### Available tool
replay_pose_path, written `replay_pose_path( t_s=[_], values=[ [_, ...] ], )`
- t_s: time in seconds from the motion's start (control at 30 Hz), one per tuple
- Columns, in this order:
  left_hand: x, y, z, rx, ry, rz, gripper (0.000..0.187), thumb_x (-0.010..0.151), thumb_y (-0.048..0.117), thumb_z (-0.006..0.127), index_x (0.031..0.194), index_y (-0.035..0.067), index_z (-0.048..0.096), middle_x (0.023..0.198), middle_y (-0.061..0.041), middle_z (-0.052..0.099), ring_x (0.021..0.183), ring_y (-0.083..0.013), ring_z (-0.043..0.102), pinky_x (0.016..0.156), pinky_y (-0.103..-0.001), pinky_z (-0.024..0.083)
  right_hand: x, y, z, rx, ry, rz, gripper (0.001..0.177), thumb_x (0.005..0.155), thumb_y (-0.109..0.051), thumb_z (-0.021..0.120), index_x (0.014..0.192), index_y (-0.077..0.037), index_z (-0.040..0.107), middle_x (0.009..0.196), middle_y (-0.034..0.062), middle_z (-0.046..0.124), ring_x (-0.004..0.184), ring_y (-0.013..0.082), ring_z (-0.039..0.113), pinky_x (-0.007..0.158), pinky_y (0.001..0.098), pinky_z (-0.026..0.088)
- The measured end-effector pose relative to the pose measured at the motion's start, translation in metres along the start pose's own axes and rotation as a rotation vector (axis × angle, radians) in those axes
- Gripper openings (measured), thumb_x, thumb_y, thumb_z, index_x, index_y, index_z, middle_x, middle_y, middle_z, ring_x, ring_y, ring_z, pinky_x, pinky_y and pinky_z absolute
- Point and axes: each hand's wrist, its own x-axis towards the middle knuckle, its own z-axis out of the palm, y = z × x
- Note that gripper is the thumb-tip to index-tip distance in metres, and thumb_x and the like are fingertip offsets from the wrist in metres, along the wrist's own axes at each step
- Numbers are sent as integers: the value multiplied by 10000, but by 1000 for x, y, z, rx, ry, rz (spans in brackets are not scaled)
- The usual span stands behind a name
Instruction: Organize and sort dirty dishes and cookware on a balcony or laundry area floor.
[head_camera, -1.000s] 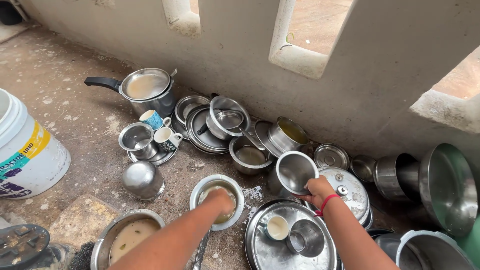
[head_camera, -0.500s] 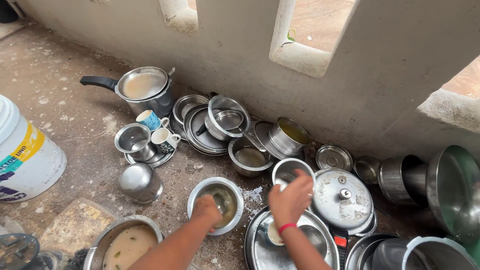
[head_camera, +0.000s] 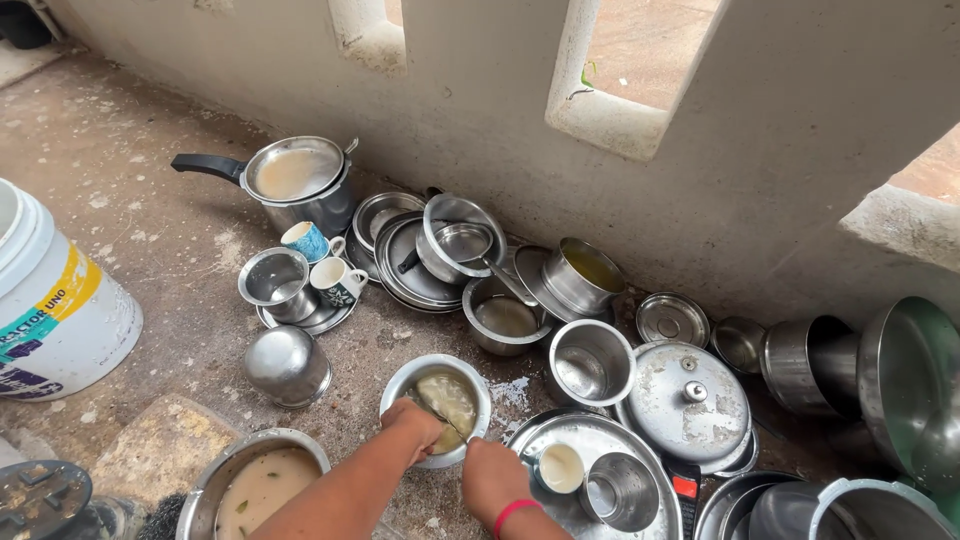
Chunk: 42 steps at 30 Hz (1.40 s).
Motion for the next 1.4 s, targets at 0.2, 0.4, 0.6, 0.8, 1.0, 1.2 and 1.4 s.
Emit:
replay_pose_path(
  t_s=[0.2,0.4,0.6,0.8,1.0,1.2,1.4],
  values=[
    [7,1,-8,181,67,9,540,878,218,834,1279,-73,620,1034,-192,760,770,-194,765,577,-262,635,-13,1,-15,-1137,361,-446,176,898,-89,631,1048,-30,699,1030,173,676,973,324,705,802,424,582],
    [34,-5,2,189,46,98,368,906,65,761,1244,-53,678,1072,-170,716,764,-203,751,519,-255,628,-41,0,-36,-1285,582,-566,245,905,-107,595,1099,27,662,1035,137,615,964,284,626,726,398,538],
    [4,24,21,398,-112,266,381,887,194,745,1227,30,693,1100,-178,773,946,-197,768,695,-305,601,-105,-28,-59,-1531,669,-834,207,875,-119,607,1002,27,681,998,120,603,1038,284,572,801,407,460],
    [-21,60,68,618,-68,434,590,879,235,861,1263,-74,536,1180,-227,682,991,-250,766,740,-307,640,-136,-19,-106,-1480,835,-487,178,794,-121,685,969,-93,705,996,66,647,947,233,657,733,384,501],
    [-67,66,83,591,-184,569,333,833,136,685,1101,-55,738,1201,-243,756,1056,-285,765,859,-365,614,-39,64,-119,-1583,433,-179,143,879,-158,686,987,-134,776,995,83,719,987,296,683,823,419,538],
    [-73,57,93,683,-193,652,458,866,202,772,1214,-80,677,1347,-263,611,1298,-319,610,1083,-371,514,18,93,-85,-1998,480,-585,288,927,-238,565,876,-83,802,843,86,749,970,338,675,1048,659,296],
    [-45,52,73,548,-90,626,272,946,204,656,1130,31,757,1250,-192,696,1199,-312,675,999,-391,554,81,90,-83,-1812,377,-1017,269,918,-228,588,791,-97,785,824,43,717,900,263,689,1132,672,318]
  ],
)
